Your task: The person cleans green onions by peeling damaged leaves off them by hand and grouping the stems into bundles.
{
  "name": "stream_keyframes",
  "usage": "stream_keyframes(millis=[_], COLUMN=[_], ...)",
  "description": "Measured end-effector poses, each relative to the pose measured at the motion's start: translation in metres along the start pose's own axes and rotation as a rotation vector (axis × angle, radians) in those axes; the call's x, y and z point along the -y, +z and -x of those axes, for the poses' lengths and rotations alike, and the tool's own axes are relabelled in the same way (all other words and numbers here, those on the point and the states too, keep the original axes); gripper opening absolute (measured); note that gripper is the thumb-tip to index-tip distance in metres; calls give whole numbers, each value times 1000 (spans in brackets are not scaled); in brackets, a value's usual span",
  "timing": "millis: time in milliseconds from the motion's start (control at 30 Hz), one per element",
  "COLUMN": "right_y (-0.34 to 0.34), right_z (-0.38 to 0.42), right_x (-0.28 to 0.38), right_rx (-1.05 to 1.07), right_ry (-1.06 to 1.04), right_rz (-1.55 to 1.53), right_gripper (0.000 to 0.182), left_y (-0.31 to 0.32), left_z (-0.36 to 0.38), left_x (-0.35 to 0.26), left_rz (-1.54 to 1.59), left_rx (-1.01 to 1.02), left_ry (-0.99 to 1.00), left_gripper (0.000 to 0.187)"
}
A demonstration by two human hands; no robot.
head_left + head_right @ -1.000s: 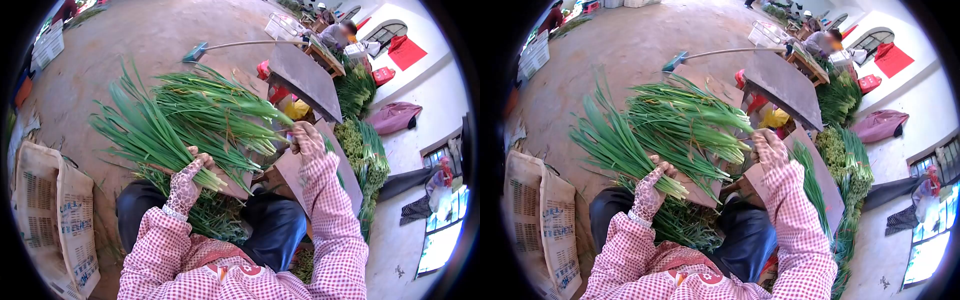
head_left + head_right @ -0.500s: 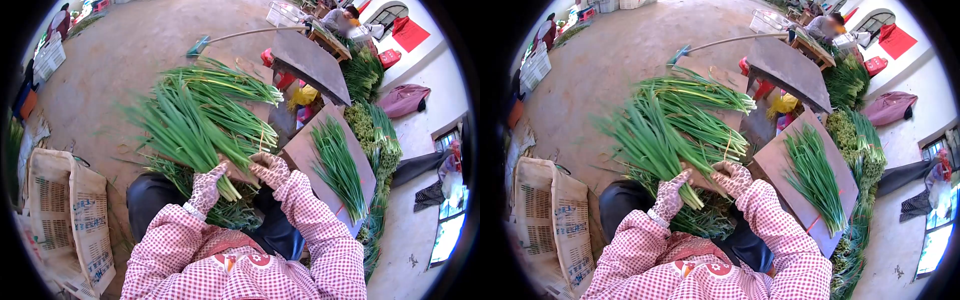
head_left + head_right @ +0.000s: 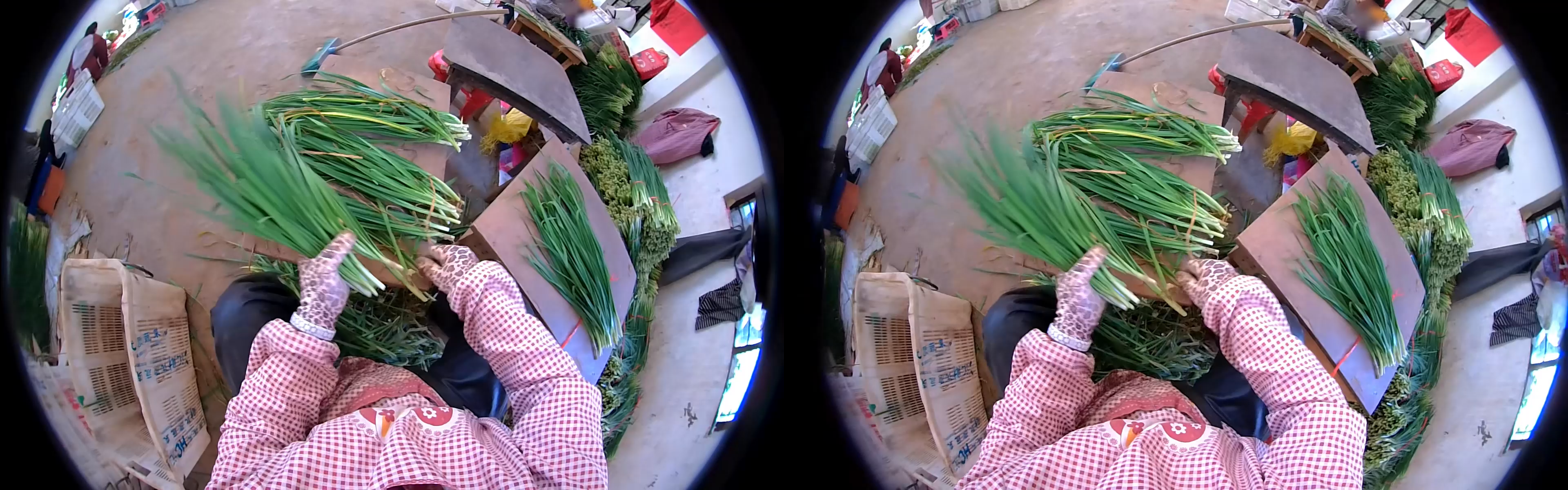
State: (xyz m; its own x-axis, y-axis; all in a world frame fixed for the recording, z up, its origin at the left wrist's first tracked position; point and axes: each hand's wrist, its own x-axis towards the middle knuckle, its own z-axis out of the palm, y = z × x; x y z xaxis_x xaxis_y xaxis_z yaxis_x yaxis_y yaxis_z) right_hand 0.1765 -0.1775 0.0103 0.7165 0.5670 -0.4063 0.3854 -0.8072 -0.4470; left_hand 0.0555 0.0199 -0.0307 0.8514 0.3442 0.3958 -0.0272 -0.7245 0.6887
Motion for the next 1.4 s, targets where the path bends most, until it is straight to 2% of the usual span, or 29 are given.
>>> stream_keyframes(millis=[33,67,100,167,200,300,333,367,400,500,533,567,633,700,767,800,867,900,967,1033,1067,1167,1233,1300,1333,1400], right_y=[-5,-12,-20,-33,-38,-39,-22,-18,-7,13,15,13,5,-1,9,6,-4,-8,-22,-33,-31,-25,5,28,38,31], right_z=[3,8,12,22,21,17,9,3,-1,-9,-9,-10,-10,-13,-19,-17,-14,-13,-6,14,25,56,50,49,52,42], right_x=[-1,-1,1,9,24,80,82,84,85,79,80,83,90,96,93,91,85,76,61,46,44,40,38,41,33,25], right_rx=[-1,-2,-1,10,36,135,190,278,222,147,97,57,86,153,9,-53,-88,-113,-121,-140,-140,24,68,-64,-199,-164], right_ry=[4,7,9,19,-4,-39,47,50,73,114,106,133,118,160,203,153,199,210,256,208,210,-9,13,48,-47,-45], right_rz=[0,3,10,31,52,9,-249,-383,-476,-772,-809,-697,-388,-355,-131,-105,-18,41,118,58,64,170,272,261,233,215], right_gripper=[30,32,35,39,43,48,49,44,37,21,18,19,26,31,33,30,28,28,29,34,34,36,39,40,43,43], left_y=[-9,-6,-3,-16,-8,-1,-1,-1,-2,-1,-1,-1,-4,1,0,-7,-28,-37,-43,-56,-61,-61,-57,-54,-53,-58], left_z=[-5,-4,-2,3,9,6,8,7,5,-2,-3,-5,-9,-6,-4,-7,-11,-20,-24,-22,-21,-17,-14,-12,-10,-7], left_x=[1,12,22,18,17,1,-1,-2,-4,-7,-9,-11,-17,-14,-14,-15,-26,-25,-13,-9,-8,0,0,2,4,3], left_rz=[72,583,1082,153,591,1225,1151,1115,1079,1501,1507,1515,1565,1586,1669,1680,1422,1693,1852,1907,1865,1869,1979,2131,2140,2214], left_rx=[-44,-7,-107,17,9,46,82,97,109,-49,-63,-63,-80,-75,-4,9,-99,-156,-268,-280,-314,-373,-286,-156,-148,-139], left_ry=[-41,-293,-570,2,-209,-778,-692,-646,-601,-986,-987,-984,-997,-954,-936,-872,-644,-895,-673,-488,-472,-525,-516,-473,-459,-418], left_gripper=[26,30,36,35,37,43,43,42,42,25,25,25,23,25,27,29,22,19,18,17,19,24,25,27,26,24])
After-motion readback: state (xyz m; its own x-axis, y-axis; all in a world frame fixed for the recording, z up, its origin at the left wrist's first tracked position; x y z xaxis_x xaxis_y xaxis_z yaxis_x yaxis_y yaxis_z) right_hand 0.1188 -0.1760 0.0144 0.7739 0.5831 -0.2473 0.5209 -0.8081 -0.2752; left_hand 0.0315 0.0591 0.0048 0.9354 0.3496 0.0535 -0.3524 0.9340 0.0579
